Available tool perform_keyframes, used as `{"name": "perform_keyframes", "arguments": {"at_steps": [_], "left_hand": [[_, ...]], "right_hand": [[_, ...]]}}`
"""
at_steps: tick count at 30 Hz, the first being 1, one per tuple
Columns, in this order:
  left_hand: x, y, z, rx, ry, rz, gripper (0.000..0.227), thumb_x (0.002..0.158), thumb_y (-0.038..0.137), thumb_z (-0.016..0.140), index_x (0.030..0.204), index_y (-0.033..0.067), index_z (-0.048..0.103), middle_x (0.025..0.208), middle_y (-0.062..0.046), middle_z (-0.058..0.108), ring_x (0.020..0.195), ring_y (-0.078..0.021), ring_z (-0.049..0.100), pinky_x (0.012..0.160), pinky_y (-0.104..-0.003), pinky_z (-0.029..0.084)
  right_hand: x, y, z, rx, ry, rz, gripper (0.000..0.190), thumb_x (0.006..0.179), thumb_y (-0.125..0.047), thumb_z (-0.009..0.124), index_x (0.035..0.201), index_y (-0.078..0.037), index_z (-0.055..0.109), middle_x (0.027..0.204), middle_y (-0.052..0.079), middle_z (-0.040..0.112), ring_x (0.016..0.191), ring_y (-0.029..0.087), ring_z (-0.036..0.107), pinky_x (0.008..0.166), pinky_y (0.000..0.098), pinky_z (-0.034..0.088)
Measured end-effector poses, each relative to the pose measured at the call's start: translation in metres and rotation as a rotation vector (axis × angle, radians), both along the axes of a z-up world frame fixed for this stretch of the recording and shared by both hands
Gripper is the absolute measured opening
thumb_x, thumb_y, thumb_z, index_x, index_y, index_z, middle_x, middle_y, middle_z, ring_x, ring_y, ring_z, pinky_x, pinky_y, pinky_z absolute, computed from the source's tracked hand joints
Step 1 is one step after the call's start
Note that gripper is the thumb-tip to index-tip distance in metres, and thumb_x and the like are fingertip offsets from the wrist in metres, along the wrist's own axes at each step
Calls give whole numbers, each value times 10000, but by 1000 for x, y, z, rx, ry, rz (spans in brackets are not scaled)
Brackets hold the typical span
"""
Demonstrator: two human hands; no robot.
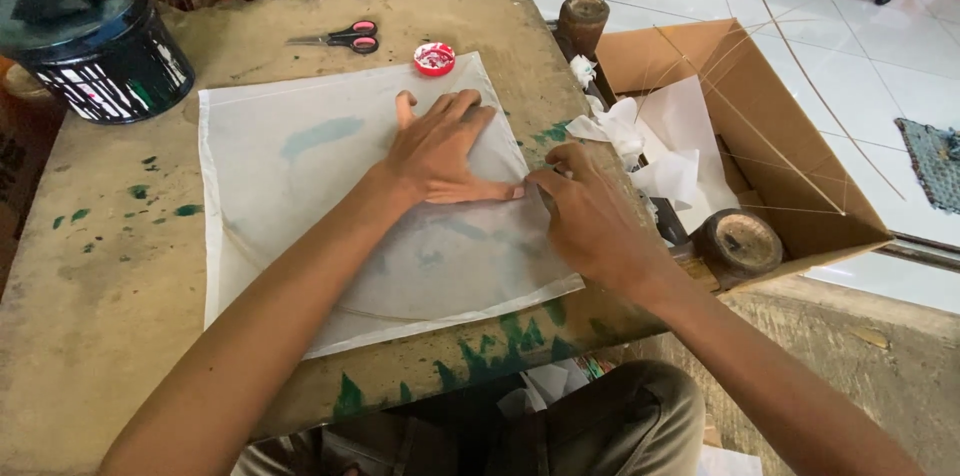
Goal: Assembling a kite by gluing paper onto a bamboo frame and folding the edges.
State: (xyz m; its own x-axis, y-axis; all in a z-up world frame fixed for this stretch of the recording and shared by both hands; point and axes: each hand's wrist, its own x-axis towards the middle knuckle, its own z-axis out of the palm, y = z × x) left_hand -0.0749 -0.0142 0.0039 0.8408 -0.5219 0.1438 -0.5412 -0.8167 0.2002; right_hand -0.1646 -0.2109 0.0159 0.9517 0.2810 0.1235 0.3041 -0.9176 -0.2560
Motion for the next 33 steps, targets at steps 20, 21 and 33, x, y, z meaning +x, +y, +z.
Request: {"name": "perform_keyframes", "arguments": {"at_steps": [20, 21, 33], "left_hand": [[70, 25, -21, -719, 5, 576, 765, 722, 276, 828, 1274, 141, 316, 1369, -169, 439, 1358, -378, 383, 1105, -708, 195], [74, 25, -19, -743, 4, 595, 799, 706, 320, 846, 1269, 131, 311, 1372, -180, 466, 1342, -386, 408, 1102, -694, 209], [104, 16, -18, -826, 91, 551, 743, 799, 433, 758, 1303, 123, 308, 1317, -196, 597, 1359, -393, 479, 1212, -638, 110]], "right_hand": [[176, 37, -17, 538, -189, 147, 358, 836, -24, 606, 1161, -150, 689, 1122, 171, 615, 1077, 382, 699, 873, 458, 574], [188, 41, -23, 563, -199, 164, 361, 839, -37, 609, 1161, -176, 697, 1116, 153, 624, 1075, 360, 700, 870, 435, 564], [197, 56, -25, 555, -218, 290, 499, 834, 61, 447, 1232, -95, 705, 1163, 243, 701, 1159, 477, 638, 996, 542, 506]]}}
